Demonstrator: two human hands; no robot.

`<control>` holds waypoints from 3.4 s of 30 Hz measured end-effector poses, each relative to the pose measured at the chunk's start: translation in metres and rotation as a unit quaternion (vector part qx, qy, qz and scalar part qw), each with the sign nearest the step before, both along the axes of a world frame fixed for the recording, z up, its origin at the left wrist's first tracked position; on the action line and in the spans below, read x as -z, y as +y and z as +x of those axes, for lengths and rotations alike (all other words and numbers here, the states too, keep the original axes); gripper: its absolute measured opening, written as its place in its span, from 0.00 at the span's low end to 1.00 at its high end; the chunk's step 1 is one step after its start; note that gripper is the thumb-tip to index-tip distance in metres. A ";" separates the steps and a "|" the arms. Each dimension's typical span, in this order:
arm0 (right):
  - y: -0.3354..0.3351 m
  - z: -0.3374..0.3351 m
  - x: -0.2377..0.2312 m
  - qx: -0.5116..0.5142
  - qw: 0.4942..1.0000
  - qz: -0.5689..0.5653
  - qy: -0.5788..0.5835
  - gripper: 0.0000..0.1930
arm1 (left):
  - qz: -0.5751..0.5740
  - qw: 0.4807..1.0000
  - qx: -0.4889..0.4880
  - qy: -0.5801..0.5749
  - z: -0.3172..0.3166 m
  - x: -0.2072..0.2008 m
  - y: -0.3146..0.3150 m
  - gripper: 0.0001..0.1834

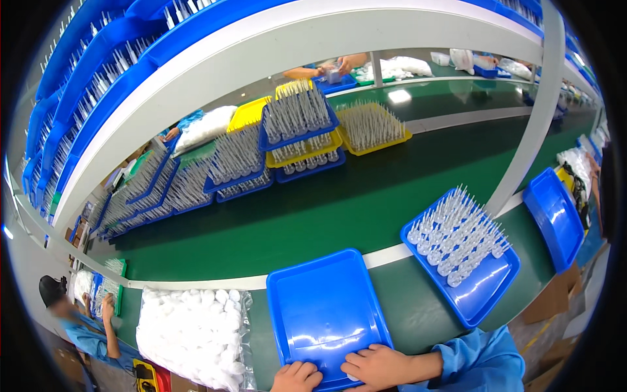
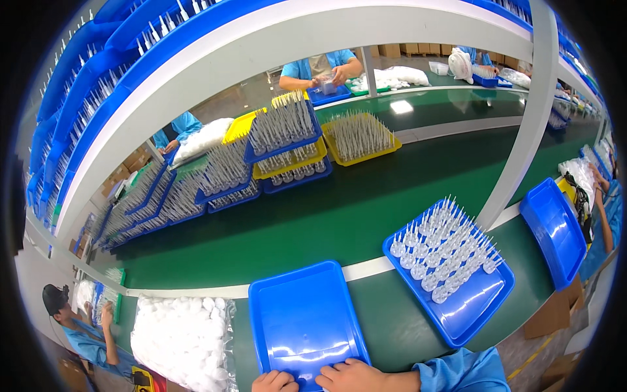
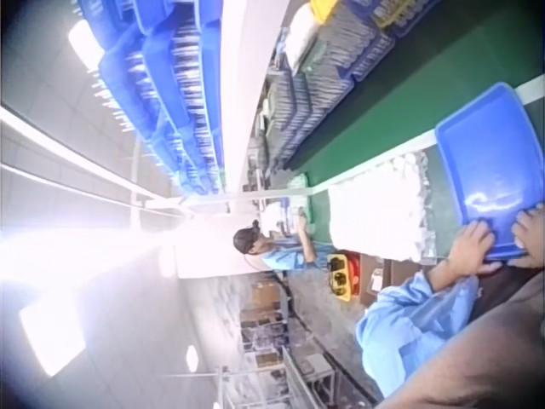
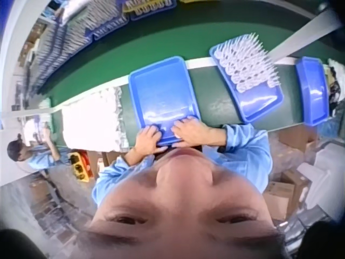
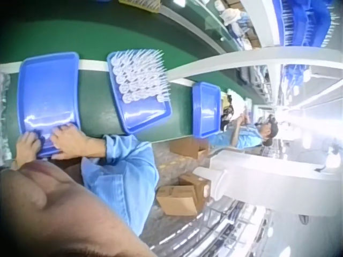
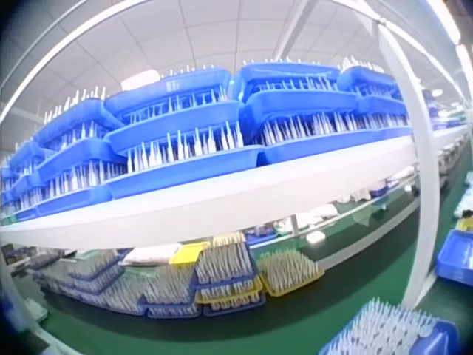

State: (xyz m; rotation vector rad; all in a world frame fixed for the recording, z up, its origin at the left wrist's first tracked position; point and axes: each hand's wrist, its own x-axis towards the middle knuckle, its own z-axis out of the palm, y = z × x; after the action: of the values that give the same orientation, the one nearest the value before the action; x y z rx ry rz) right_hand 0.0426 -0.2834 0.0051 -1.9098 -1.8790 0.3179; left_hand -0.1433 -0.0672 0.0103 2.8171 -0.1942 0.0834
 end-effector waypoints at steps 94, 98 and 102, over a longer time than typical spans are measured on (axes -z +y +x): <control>-0.062 -0.027 0.192 0.411 0.906 -0.085 -0.049 0.13 | -0.403 0.626 -0.605 0.283 -0.293 0.305 0.195 0.17; -0.020 -0.031 0.192 0.400 0.908 -0.112 -0.049 0.13 | -0.216 0.687 -0.634 0.283 -0.255 0.329 0.277 0.18; -0.005 -0.030 0.176 0.406 0.900 -0.149 -0.047 0.14 | -0.140 0.728 -0.611 0.279 -0.169 0.361 0.357 0.19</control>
State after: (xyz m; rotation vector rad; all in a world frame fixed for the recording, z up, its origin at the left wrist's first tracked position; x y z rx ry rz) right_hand 0.0127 -0.2884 -0.1709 -2.7505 -0.9527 0.2451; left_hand -0.3126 0.2899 -0.3504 2.0213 1.6306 -0.4023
